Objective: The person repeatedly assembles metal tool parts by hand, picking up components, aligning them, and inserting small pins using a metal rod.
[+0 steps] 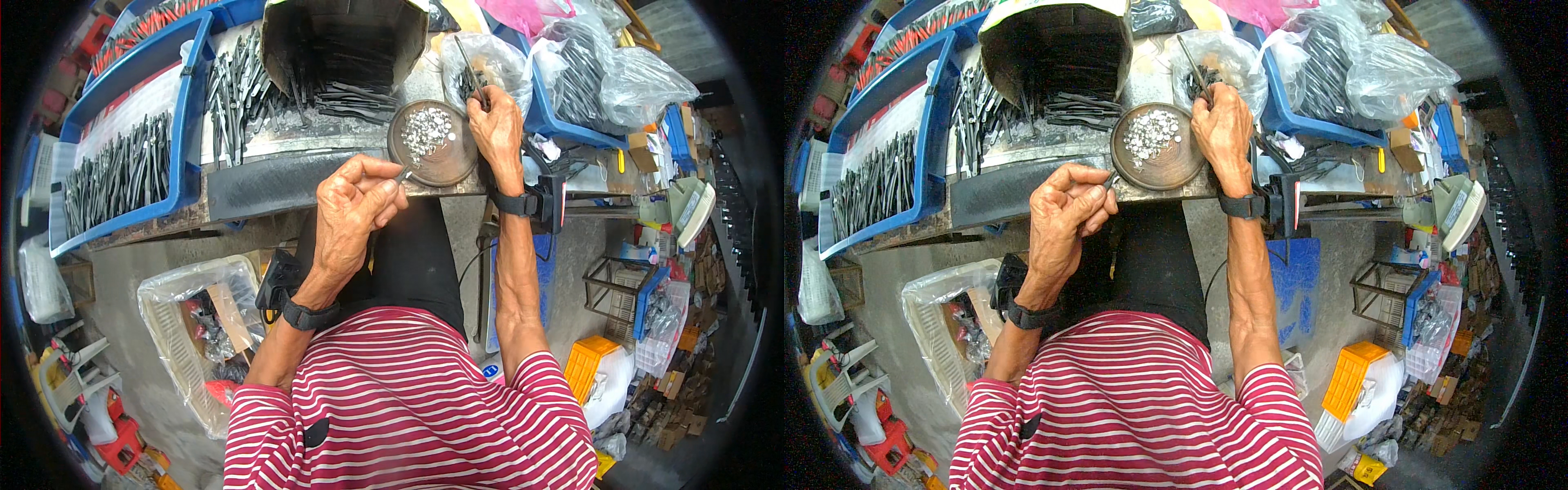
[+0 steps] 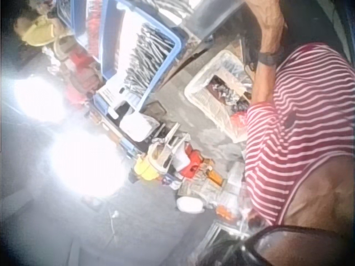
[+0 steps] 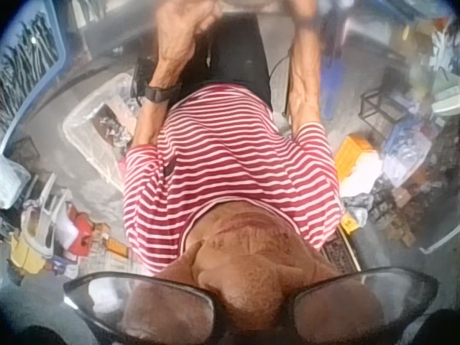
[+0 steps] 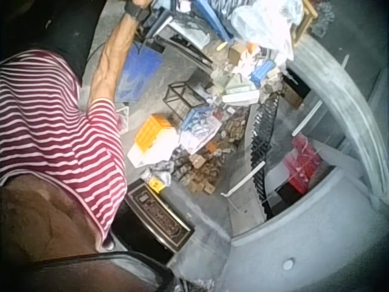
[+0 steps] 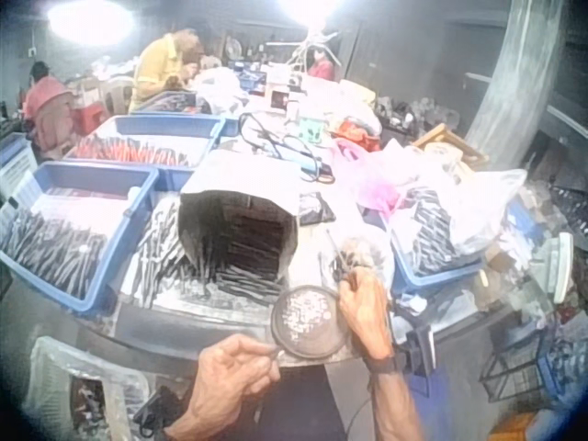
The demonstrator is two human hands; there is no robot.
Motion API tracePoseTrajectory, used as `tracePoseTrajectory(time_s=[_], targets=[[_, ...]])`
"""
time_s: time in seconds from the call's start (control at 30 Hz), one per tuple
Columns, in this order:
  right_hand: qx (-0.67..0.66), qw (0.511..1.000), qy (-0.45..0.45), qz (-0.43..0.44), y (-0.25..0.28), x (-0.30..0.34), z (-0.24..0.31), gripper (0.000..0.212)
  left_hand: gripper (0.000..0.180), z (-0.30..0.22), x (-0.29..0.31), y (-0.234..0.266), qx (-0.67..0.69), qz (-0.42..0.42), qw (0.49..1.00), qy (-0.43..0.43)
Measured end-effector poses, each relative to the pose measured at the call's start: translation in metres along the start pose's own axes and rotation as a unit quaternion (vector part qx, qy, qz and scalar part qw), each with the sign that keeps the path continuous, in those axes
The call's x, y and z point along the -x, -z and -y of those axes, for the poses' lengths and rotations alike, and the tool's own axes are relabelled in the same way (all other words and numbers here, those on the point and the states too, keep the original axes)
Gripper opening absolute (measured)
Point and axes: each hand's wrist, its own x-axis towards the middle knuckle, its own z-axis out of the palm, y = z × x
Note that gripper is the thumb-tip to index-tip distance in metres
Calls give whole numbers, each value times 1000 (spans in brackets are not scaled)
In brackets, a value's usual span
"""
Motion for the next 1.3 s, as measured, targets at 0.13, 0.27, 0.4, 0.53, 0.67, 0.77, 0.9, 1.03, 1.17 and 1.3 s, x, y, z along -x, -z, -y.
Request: tracePoseTrajectory(time_s=[0.13,0.27,0.4,0.53,0.67,0.77,0.9,1.03,1.17,1.3], targets=[[-34,999,-35,-20,9,0,10,16,15,3,-1,1,-27,-6,999,-21],[-114,988,-32,-100,18,5,22,13,15,2,0,-3,-47,-26,998,-26],[-295,951,-85,27,42,25,63,10,18,2,0,-1,-51,-37,998,-30],[-335,919,-94,185,56,49,83,11,17,2,-1,-3,-32,-50,998,-29],[-341,898,-52,273,59,63,90,10,18,1,0,-3,-25,-60,997,-39],[-337,900,-32,274,57,66,89,11,19,1,1,-4,-28,-56,997,-34],[-353,890,-66,282,56,70,89,7,19,3,3,-3,-20,-52,998,-28],[-349,884,-84,299,60,71,90,12,18,4,5,-6,-38,-59,997,-24],[-465,845,-154,215,50,83,87,11,17,7,7,-10,-29,-54,998,-15],[-582,775,-208,135,44,95,94,11,19,8,9,-12,-22,-59,998,-10]])
